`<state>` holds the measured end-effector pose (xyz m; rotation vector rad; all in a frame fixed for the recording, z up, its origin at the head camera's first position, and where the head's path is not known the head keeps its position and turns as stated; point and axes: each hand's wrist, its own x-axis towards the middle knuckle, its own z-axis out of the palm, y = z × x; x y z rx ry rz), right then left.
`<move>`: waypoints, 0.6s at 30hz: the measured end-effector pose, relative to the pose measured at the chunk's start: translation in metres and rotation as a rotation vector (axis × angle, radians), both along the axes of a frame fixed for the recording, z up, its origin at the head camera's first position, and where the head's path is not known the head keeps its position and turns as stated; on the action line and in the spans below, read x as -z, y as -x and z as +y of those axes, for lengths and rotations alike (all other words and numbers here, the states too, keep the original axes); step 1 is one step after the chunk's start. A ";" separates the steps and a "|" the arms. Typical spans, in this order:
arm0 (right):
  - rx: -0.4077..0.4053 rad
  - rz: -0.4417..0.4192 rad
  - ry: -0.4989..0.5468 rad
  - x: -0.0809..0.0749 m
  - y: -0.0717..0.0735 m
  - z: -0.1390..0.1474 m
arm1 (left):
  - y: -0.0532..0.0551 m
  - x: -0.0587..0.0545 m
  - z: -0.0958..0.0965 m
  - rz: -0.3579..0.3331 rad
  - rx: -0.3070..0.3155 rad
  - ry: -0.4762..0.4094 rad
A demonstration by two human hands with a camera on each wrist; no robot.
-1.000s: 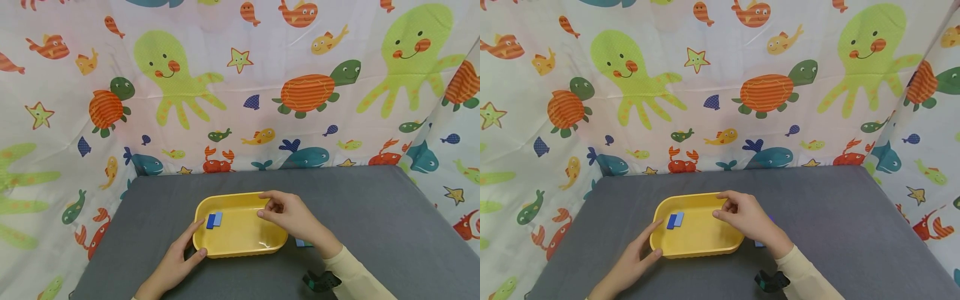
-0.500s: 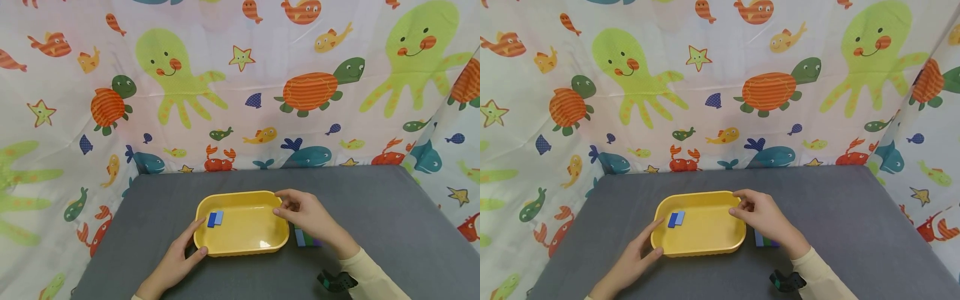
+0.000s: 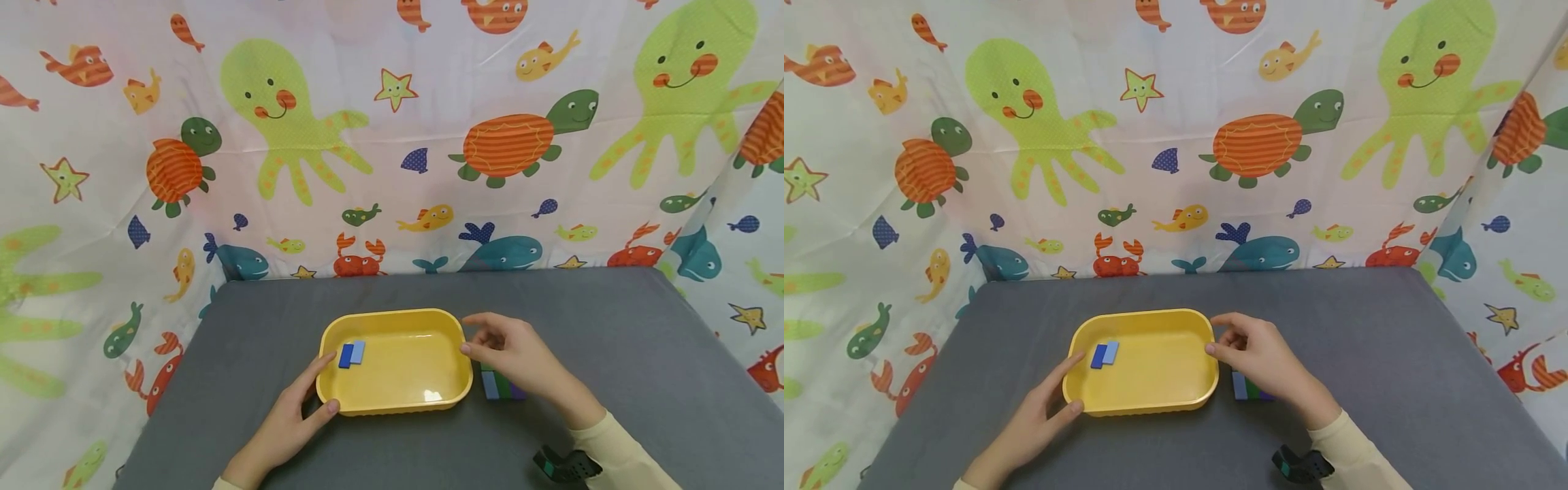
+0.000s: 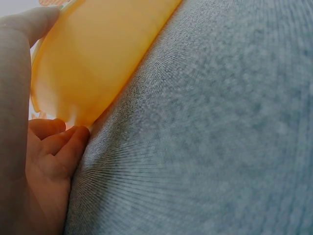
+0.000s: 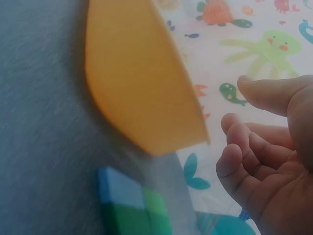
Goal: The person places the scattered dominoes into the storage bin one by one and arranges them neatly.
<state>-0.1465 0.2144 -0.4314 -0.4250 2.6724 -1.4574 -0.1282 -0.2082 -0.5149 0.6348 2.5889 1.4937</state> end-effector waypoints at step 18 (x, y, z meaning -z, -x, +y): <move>0.078 -0.030 -0.063 0.014 -0.014 0.041 | 0.000 -0.002 0.002 -0.016 -0.010 0.011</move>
